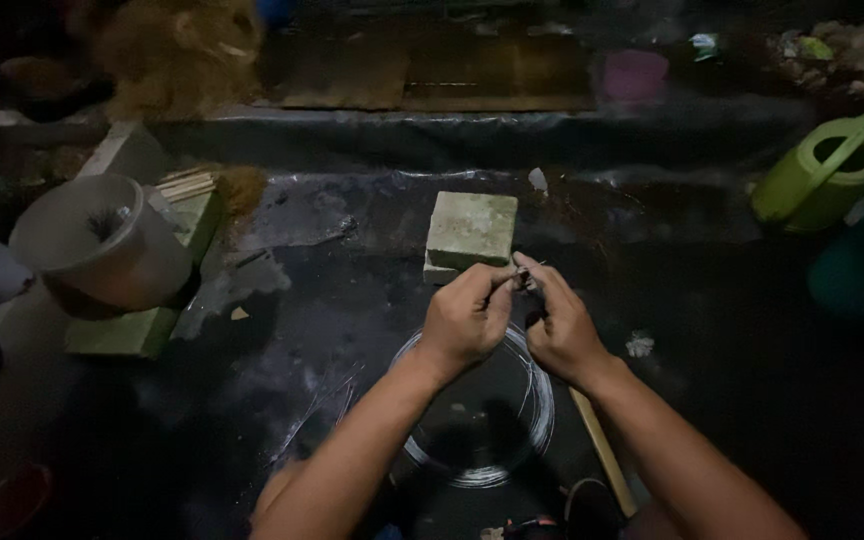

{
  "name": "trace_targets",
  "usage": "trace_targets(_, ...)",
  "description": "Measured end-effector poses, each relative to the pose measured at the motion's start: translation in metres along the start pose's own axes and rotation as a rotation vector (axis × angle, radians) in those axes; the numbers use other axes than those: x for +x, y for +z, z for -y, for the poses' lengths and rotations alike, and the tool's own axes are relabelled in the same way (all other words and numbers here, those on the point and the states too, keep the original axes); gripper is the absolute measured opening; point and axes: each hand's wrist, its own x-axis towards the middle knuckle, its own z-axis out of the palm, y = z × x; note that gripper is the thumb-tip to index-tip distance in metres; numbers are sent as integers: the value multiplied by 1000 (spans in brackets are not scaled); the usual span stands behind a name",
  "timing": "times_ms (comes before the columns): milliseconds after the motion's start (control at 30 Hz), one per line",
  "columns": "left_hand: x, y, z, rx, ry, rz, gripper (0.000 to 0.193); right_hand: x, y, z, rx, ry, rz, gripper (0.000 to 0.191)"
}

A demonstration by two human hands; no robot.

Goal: The person bends a length of thin metal wire into a loop, cuts it with pliers, and twists the ends together. They repeat this process to form multiple wire loops from a coil of wire.

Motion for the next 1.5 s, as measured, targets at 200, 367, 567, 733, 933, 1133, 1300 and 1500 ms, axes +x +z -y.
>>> trace_targets(200,-5,4,-1,-118,-114,-27,11,-2,5,5,33,24,-36,74)
trace_targets(367,-11,-2,-8,-134,-172,-26,12,-2,5,14,-40,67,-13,68)
trace_targets(567,-12,0,-1,-131,-204,17,10,0,5,15,-95,50,-41,65)
trace_targets(733,-14,5,3,-76,-132,20,7,3,1,12,-102,56,1,70)
trace_targets(933,-16,6,3,-116,-146,-20,7,2,2,14,-99,17,-52,70)
trace_targets(1133,-18,4,2,-86,-140,-9,8,1,1,13,-258,-47,-69,68)
trace_targets(1300,-18,2,0,-94,-180,17,8,-2,3,12,-311,-189,-124,65)
trace_targets(1500,-19,1,-5,-81,-167,-13,7,0,8,2,-296,-198,-63,40)
